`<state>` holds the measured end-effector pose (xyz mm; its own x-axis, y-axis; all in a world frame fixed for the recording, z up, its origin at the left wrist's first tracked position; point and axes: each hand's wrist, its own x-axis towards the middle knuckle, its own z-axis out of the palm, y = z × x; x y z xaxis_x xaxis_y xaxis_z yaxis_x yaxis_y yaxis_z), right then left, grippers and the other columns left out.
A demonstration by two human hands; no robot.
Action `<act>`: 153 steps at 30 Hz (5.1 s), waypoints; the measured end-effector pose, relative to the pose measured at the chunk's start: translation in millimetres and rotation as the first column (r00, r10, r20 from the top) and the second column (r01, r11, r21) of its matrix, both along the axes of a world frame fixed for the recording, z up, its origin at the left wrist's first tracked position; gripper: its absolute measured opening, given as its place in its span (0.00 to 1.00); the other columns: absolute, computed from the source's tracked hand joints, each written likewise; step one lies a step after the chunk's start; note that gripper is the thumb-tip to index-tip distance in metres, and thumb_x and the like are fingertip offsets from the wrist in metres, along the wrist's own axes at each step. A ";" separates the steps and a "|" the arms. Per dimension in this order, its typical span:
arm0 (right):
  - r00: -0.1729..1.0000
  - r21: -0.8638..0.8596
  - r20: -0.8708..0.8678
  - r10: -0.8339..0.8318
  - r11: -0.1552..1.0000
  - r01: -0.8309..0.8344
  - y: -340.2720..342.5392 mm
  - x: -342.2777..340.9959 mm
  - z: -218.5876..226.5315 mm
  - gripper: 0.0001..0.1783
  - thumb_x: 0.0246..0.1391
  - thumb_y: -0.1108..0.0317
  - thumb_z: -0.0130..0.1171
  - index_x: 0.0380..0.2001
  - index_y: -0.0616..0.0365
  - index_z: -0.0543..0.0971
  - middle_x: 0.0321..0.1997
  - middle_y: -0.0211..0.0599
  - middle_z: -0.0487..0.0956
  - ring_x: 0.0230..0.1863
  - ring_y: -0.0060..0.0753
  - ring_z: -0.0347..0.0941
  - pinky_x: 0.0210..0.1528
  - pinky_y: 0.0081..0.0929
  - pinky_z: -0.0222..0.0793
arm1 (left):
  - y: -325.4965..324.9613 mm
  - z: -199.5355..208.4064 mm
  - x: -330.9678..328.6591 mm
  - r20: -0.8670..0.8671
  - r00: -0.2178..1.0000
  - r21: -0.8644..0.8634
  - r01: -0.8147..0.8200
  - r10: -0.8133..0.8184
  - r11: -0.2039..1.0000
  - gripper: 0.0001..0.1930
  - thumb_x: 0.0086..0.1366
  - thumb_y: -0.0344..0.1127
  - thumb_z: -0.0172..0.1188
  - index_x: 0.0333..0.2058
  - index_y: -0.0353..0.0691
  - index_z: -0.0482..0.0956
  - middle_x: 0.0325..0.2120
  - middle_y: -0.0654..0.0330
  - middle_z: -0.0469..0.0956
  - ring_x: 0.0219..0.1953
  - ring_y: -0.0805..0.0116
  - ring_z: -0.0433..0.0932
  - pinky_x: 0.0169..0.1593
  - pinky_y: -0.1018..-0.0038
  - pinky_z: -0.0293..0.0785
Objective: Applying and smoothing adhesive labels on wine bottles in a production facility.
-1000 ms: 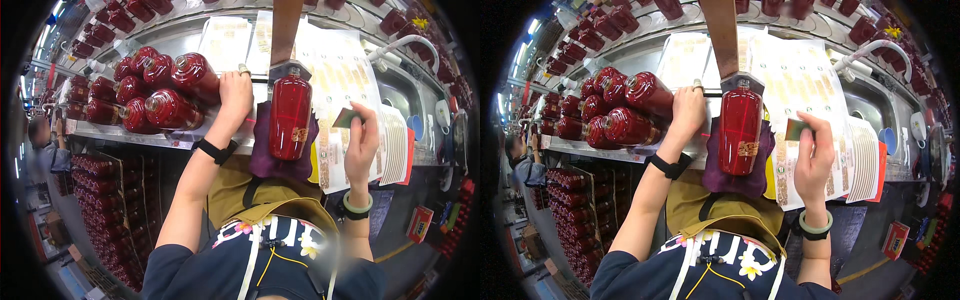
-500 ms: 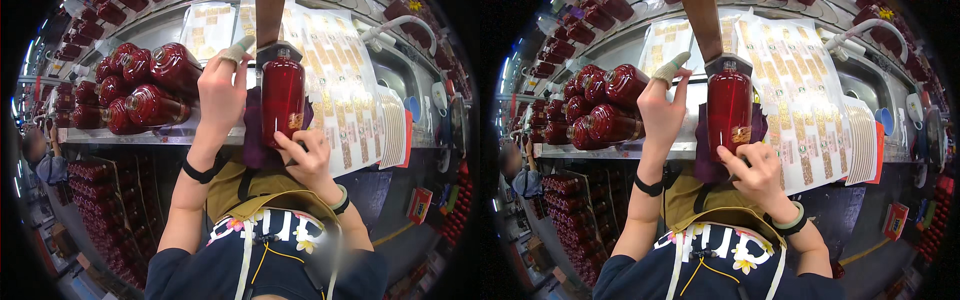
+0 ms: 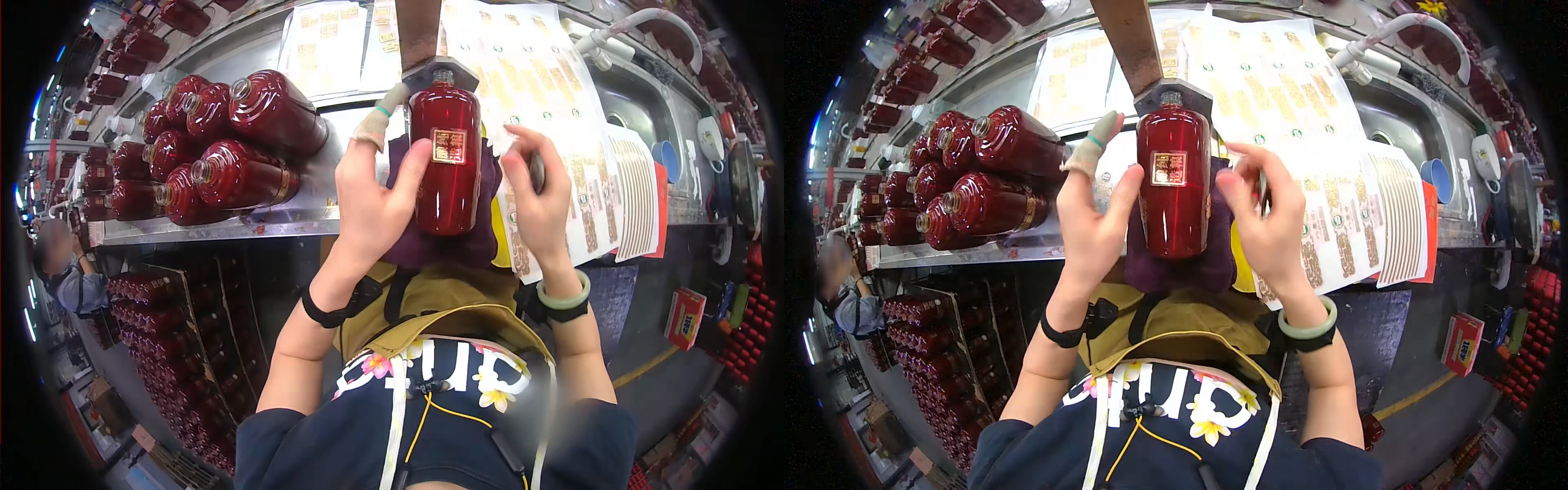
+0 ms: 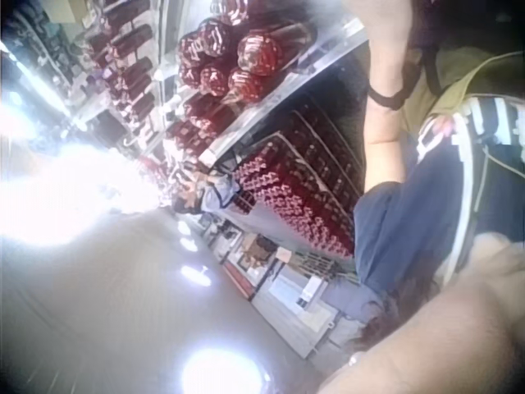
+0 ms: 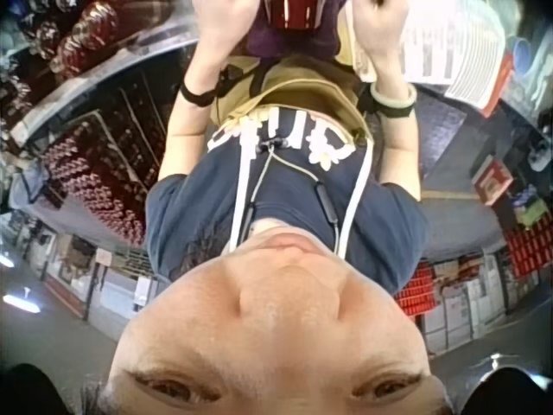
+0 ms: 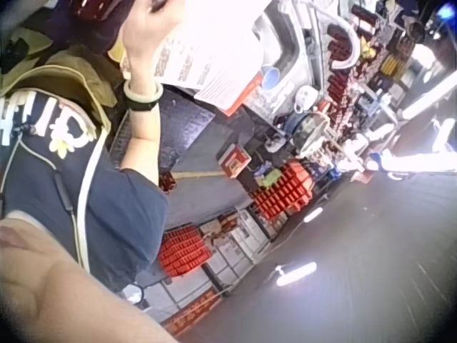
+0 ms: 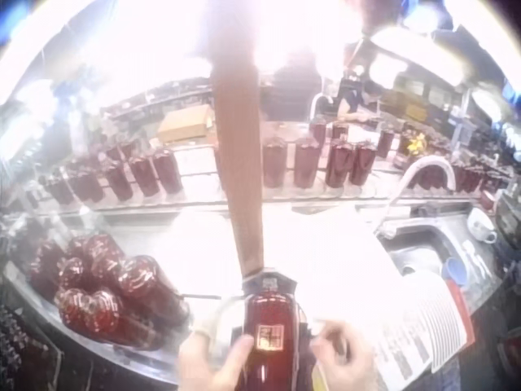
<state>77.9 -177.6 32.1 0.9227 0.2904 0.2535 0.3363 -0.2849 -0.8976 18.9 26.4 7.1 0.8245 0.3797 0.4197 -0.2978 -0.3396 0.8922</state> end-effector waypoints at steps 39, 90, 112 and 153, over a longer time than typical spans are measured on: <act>0.881 0.166 -0.469 0.054 0.986 0.028 30.7 19.3 -17.1 0.34 0.58 0.63 0.73 0.65 0.59 0.71 0.29 0.17 0.64 0.31 0.11 0.59 0.35 0.14 0.58 | -9.9 -23.1 19.9 -0.113 0.893 -0.805 0.174 -0.435 0.567 0.35 0.73 0.36 0.63 0.71 0.29 0.57 0.63 0.50 0.72 0.63 0.66 0.73 0.66 0.69 0.70; 0.999 -0.135 -0.002 -0.038 0.990 0.038 23.6 -31.1 4.7 0.08 0.59 0.75 0.65 0.41 0.64 0.81 0.36 0.42 0.81 0.35 0.35 0.79 0.38 0.29 0.72 | -15.1 -19.6 13.5 -0.108 0.911 -0.776 0.173 -0.398 0.607 0.36 0.70 0.34 0.66 0.70 0.29 0.59 0.63 0.51 0.72 0.62 0.67 0.73 0.66 0.69 0.71; 0.799 0.235 -0.596 0.082 0.969 0.076 25.5 3.2 -9.7 0.12 0.63 0.63 0.69 0.37 0.55 0.76 0.31 0.15 0.68 0.33 0.09 0.60 0.37 0.13 0.58 | -14.6 -17.2 18.9 -0.118 0.908 -0.762 0.177 -0.402 0.623 0.38 0.73 0.37 0.63 0.72 0.30 0.53 0.66 0.48 0.67 0.67 0.63 0.69 0.69 0.67 0.66; 0.838 0.244 -0.539 0.084 0.968 0.060 22.8 5.9 -16.1 0.11 0.63 0.68 0.68 0.42 0.58 0.76 0.31 0.17 0.69 0.33 0.10 0.62 0.37 0.13 0.61 | -22.8 -17.0 19.5 -0.105 0.935 -0.755 0.146 -0.337 0.639 0.33 0.73 0.36 0.62 0.70 0.31 0.57 0.63 0.50 0.70 0.62 0.65 0.72 0.65 0.67 0.71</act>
